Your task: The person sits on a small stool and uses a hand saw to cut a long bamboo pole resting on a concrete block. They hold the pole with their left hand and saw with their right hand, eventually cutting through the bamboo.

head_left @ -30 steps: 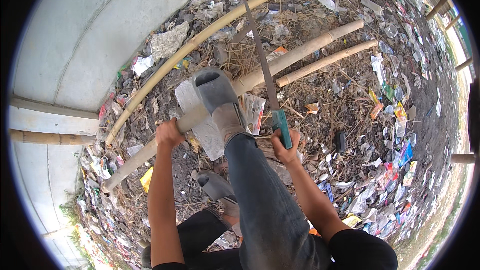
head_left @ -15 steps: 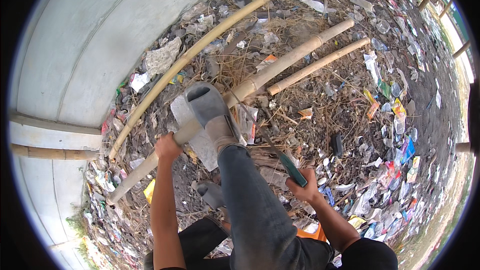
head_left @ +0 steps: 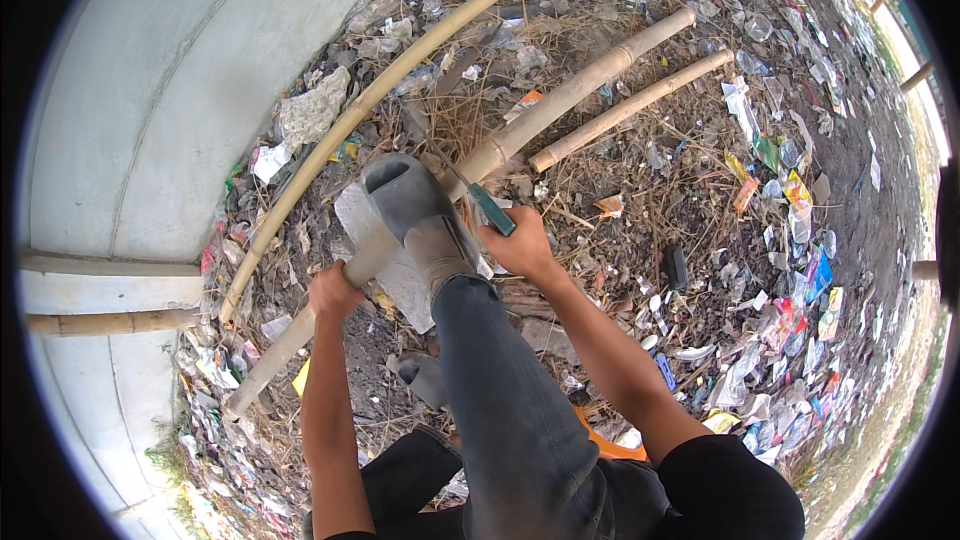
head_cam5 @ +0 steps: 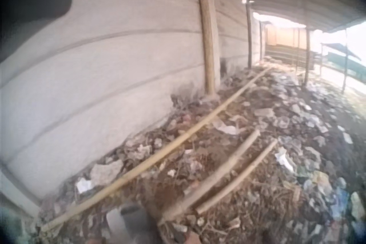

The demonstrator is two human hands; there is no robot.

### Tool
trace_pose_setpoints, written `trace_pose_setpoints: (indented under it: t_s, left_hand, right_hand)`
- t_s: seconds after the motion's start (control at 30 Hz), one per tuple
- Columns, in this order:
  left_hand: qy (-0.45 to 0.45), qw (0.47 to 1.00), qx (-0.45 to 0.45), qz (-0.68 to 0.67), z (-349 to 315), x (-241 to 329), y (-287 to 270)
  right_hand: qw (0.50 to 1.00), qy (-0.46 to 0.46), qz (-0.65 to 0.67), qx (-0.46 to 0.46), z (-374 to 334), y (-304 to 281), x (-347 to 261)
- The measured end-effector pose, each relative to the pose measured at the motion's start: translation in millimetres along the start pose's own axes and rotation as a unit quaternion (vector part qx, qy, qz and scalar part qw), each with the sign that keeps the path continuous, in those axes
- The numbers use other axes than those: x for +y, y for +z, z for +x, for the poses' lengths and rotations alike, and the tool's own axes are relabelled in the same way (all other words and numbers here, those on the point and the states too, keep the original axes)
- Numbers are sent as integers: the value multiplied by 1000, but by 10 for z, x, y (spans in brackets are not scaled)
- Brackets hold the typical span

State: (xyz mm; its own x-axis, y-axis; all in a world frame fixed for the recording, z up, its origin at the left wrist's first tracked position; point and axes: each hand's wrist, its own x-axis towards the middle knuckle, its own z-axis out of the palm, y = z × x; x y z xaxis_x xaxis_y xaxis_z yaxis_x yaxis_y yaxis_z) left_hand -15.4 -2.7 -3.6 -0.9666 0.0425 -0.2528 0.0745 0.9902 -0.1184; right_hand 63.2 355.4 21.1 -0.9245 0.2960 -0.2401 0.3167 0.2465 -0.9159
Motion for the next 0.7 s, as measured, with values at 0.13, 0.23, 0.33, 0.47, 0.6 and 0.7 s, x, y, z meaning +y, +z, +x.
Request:
trace_pose_setpoints:
  t_s: [0.13, 0.23, 0.33, 0.47, 0.6, 0.7]
  left_hand:
    - [-25, 1000, -7, 8, -130, -195, -31]
    - [2, 1000, -3, -14, -130, -228, 76]
    - [-28, 999, -6, 23, -232, -277, 40]
    - [22, 1000, -4, -17, 6, 145, 0]
    - [-12, 1000, -8, -11, -59, 13, 13]
    - [-31, 999, -31, -24, -194, -236, -47]
  right_hand:
    - [996, -2, -46, -77, -1107, -615, 364]
    - [994, 89, 9, -69, -2096, -1235, 401]
    - [992, 28, -54, -111, -1839, -1054, 288]
    - [996, -18, 16, 83, -79, -142, 489]
    - [1000, -12, -6, -20, -209, -109, 362]
    - [997, 54, 1, -49, -1547, -695, 413]
